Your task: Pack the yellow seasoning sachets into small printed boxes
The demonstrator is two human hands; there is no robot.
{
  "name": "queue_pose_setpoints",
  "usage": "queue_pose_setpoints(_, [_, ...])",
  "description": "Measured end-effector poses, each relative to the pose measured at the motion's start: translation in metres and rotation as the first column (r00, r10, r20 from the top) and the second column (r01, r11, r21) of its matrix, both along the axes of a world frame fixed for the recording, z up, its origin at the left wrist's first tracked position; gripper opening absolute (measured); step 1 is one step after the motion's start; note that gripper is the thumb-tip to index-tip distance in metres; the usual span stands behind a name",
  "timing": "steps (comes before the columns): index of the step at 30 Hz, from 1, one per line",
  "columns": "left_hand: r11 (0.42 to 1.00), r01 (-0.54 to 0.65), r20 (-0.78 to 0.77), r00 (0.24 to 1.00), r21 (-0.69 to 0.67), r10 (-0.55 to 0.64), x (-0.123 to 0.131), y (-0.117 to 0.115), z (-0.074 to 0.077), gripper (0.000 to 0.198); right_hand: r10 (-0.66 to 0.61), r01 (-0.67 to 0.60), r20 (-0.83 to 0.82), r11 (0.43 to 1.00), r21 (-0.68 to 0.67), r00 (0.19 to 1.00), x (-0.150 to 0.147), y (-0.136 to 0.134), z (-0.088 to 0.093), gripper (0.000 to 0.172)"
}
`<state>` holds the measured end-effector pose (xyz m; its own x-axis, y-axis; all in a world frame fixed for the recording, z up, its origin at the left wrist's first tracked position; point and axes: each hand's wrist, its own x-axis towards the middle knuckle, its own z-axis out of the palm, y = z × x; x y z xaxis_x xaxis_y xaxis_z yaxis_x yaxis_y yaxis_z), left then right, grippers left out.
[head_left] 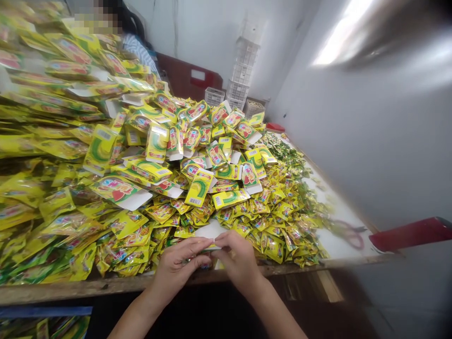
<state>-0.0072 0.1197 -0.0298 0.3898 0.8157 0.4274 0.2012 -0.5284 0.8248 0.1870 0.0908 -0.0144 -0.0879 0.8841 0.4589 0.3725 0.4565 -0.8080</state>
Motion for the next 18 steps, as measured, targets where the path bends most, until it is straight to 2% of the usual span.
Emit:
queue_pose_setpoints(6, [0.999,-0.031,-0.067,0.997,-0.010,0.030,-0.001,-0.004,-0.010,0.035,-0.087,0.087,-0.005,0.989,0.118,0.996,-0.016,-0.011,-0.009,0.018])
queue_pose_setpoints(9, [0.998,-0.037,-0.085,0.996,-0.054,0.033,0.000,-0.006,-0.011,0.043,-0.104,0.111,-0.061,0.986,0.124,0.993,-0.017,-0.014,-0.011,0.016])
queue_pose_setpoints(12, [0.990,-0.050,-0.087,0.995,-0.134,0.039,0.000,-0.008,-0.010,0.042,-0.088,0.087,-0.094,0.996,-0.016,0.992,-0.012,-0.015,-0.003,0.017])
queue_pose_setpoints(14, [0.978,-0.034,-0.066,0.998,-0.208,0.021,-0.001,-0.009,-0.009,0.041,-0.050,0.046,-0.043,0.994,-0.101,0.998,-0.006,-0.013,0.007,0.018])
queue_pose_setpoints(18, [0.926,0.053,0.027,0.999,-0.375,-0.046,0.000,-0.011,-0.007,0.043,0.011,-0.002,0.147,0.998,-0.061,0.989,0.003,-0.007,0.023,0.008])
